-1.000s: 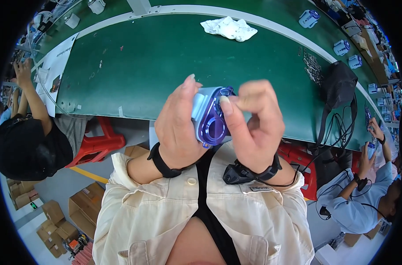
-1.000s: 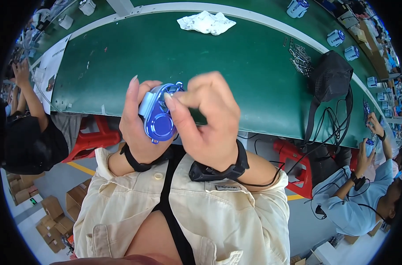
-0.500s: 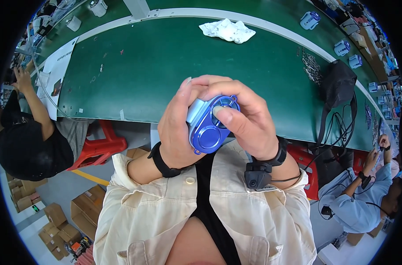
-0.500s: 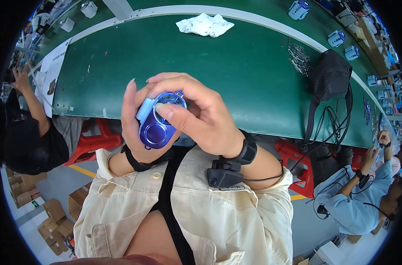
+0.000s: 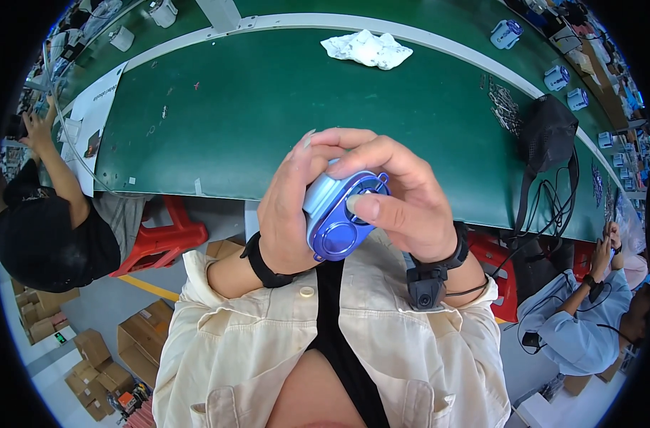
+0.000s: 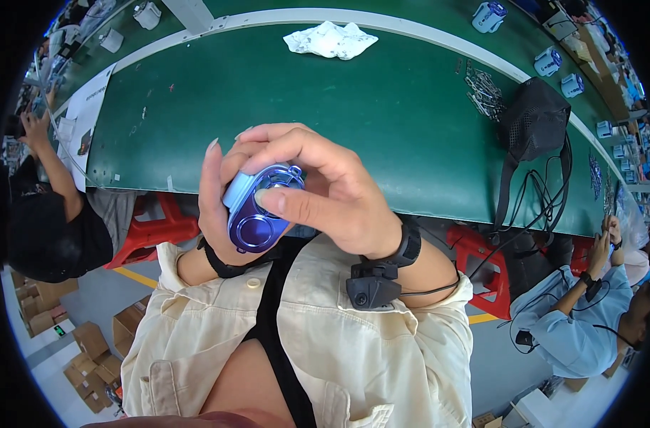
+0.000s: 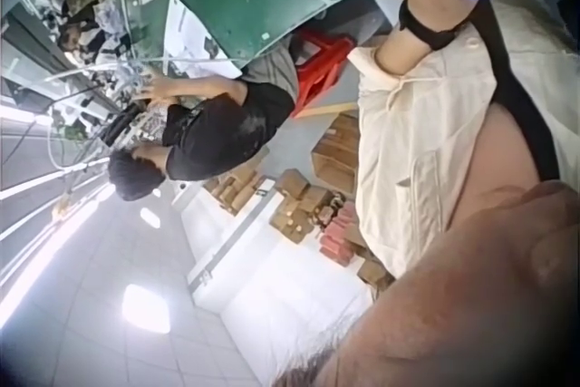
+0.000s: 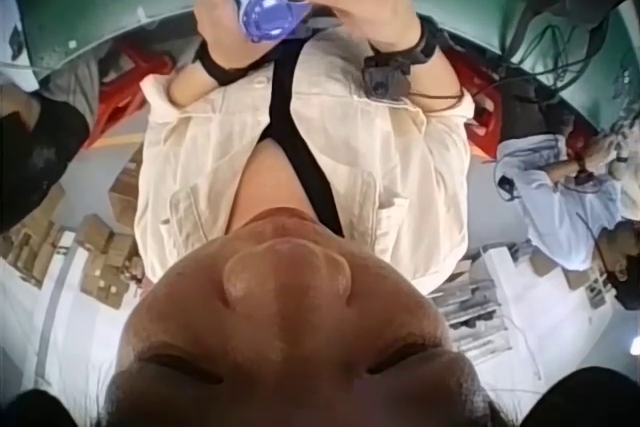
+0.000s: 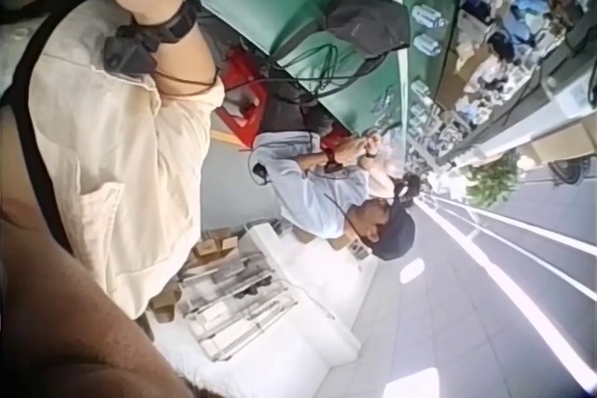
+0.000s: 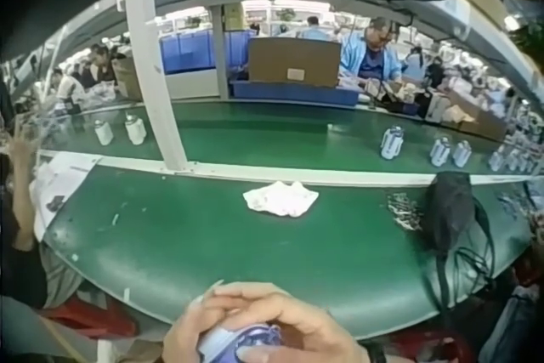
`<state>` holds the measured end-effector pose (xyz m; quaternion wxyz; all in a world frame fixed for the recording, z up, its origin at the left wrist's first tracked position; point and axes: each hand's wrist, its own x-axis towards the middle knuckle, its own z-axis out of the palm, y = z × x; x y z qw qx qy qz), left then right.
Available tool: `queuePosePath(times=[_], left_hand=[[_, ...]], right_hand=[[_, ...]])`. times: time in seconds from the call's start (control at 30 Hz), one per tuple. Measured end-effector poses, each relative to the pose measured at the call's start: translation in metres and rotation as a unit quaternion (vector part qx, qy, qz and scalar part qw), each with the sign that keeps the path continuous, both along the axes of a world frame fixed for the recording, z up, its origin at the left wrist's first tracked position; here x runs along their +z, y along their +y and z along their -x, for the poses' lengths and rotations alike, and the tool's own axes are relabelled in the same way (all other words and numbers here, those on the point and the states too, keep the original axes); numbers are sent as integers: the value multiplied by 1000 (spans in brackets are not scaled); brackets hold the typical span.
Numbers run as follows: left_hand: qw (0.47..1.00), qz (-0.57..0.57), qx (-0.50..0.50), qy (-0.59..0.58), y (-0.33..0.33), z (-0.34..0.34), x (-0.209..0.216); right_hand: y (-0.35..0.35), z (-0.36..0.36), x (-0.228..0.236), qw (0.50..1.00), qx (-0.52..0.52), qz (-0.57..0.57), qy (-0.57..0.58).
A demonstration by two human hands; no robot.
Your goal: The person picks up a blue device, wipes it with a cloth, and inserts a small white component into a slot. They repeat this process with several more blue and silver devices, placing each back on the assembly line.
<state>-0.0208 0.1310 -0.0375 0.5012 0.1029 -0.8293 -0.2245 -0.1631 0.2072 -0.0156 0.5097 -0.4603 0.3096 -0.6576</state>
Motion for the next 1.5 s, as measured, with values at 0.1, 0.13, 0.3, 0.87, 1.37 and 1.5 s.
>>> queuePosePath(times=[0.1,0.13,0.3,0.87,1.37,1.5], left_hand=[[1000,9,-24,-17,-2,-6,0],[999,17,-36,-36,-2,-9,0],[996,29,-51,-61,-1,-14,2],[998,-50,39,-24,-3,2,-2],[690,-312,-547,358,-3,-49,150],[634,-383,-558,374,-4,-61,156]], right_hand=[[2,-2,0,999,23,-5,-23],[2,-2,-1,999,34,-7,-34],[3,-10,-3,999,41,2,-33],[-11,-4,3,993,20,-61,-99],[-227,279,-16,896,-405,-180,31],[-250,395,-65,757,-441,-261,405]])
